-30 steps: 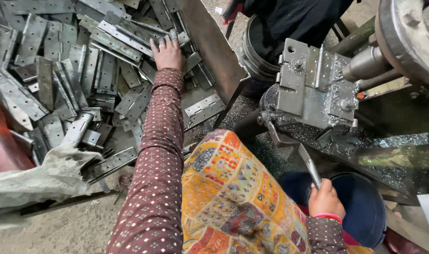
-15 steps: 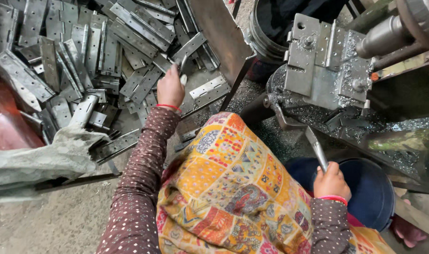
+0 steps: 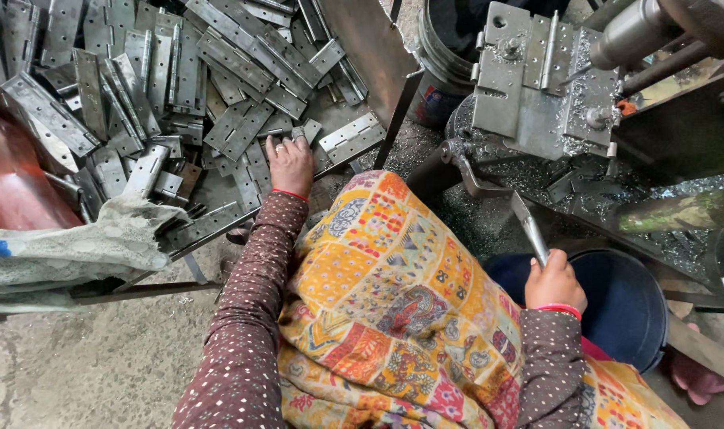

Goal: The person sits on the floor and repeatedly picks up metal plates from a bin, places them under a drill press, and operates the machine using a lever. The person handles the plates one at a time and returns them to the bin after processing.

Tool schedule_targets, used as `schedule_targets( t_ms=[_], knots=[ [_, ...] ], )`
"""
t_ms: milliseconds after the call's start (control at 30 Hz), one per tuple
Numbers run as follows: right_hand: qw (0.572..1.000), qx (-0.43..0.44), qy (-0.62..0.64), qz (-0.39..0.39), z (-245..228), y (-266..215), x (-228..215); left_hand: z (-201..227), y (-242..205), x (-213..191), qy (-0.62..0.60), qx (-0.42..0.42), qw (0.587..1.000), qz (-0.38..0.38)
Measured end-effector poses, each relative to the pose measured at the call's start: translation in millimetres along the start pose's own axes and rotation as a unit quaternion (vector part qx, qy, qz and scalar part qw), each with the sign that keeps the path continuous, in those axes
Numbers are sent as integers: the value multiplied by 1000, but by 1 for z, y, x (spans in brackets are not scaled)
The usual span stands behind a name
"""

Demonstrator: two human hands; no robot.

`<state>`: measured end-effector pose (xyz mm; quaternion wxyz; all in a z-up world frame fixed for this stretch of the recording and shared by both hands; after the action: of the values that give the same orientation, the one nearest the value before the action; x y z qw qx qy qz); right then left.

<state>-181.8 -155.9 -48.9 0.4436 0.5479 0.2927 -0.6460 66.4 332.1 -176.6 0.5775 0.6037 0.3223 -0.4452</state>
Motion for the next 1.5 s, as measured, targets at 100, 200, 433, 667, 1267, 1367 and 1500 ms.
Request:
schedule_targets(
  t_ms=[100,200,433,667,1267,1367,1500],
  knots=[
    [1000,6,3,-11,-3,4,0,-20,4,11,-61,-37,997,-35],
    [1000,4,8,-9,-1,3,-3,-27,3,5,-104,-31,994,-8],
    [999,21,21,-15,-5,4,-1,-21,38,-55,-207,-152,964,-75],
    [997,27,64,-25,-5,4,7,92,79,-204,-371,-40,924,86],
    [996,-32,12,-82,-11,45,-33,369,87,-168,-226,192,954,-47],
    [998,-35,10,-46,-9,45,-17,373,109,-152,-233,161,954,-96],
    [984,28,62,-167,2,27,76,376,119,-147,-206,174,958,-96]
  ],
)
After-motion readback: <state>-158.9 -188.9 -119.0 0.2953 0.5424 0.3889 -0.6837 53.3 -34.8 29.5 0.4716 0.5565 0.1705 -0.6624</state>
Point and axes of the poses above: each hand's wrist, its own y-axis towards the middle knuckle, its own x-axis out of the palm, z = x × y, the point moved 8 cm from there along y, towards the middle knuckle, and after that the axes turned 9 degrees about -y, right-handed, at the moved point
